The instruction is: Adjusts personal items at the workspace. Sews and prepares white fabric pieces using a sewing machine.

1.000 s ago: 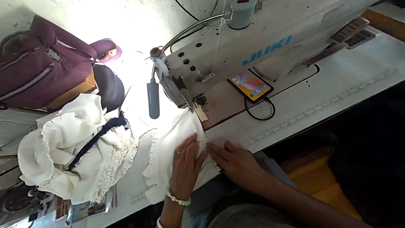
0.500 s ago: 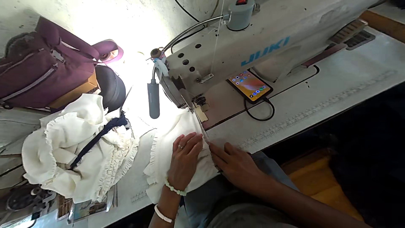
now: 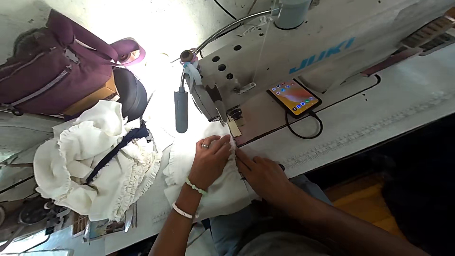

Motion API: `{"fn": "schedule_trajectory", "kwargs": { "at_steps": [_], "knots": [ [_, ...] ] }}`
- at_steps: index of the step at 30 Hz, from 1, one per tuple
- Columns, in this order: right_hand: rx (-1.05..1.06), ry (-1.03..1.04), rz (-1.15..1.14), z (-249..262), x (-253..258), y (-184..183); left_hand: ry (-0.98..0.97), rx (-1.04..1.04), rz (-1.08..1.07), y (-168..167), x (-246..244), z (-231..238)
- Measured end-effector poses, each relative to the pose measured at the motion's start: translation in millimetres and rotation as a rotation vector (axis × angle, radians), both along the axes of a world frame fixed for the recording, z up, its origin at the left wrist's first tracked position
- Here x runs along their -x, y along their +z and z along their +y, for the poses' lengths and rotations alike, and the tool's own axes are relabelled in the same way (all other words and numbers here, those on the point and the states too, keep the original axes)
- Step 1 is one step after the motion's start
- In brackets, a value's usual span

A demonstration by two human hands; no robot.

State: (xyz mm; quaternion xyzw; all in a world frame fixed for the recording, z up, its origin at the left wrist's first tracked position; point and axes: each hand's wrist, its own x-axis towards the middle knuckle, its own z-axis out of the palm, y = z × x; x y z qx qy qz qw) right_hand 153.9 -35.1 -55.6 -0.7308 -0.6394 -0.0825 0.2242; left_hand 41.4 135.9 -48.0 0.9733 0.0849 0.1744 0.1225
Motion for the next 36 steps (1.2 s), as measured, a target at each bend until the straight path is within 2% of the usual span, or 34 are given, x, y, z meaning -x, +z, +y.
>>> {"fn": "schedule_trajectory", "kwargs": {
  "at_steps": [3,5,8,11,16,19,24,27,32,36],
  "knots": [
    [0.027,-0.010,0.024,10.8,-4.1,1.1,-0.011,-0.011,0.009,-2.1,-5.8,14.5],
    [0.023,0.003,0.133,13.3,-9.1,1.2,0.034,-0.045,0.010,-0.1,-6.7,13.1],
    [0.031,0.063,0.501,2.0,-26.7,9.0,0.136,-0.047,-0.055,20.4,6.5,-21.8],
    [0.000,0.031,0.712,-23.4,-40.5,13.2,0.140,0.100,-0.113,31.9,37.8,-72.7],
    [0.008,-0.063,0.929,-60.3,-31.1,20.2,0.184,0.182,-0.111,-10.2,73.1,-111.8],
    [0.027,-0.035,0.956,-73.9,-17.7,20.6,0.201,0.271,-0.194,-15.1,76.3,-113.4],
    [0.002,-0.027,0.922,-80.3,-4.6,19.2,0.251,0.526,-0.256,4.6,74.4,-105.1],
    [-0.095,-0.002,0.868,-76.3,1.5,18.0,0.297,0.605,-0.299,11.7,74.6,-103.4],
    [-0.170,0.145,0.682,-47.4,8.3,14.5,0.304,0.597,-0.328,15.3,74.5,-105.9],
    [-0.198,0.258,0.642,-27.8,11.9,11.4,0.279,0.413,-0.326,15.7,70.9,-107.9]
  ]
}}
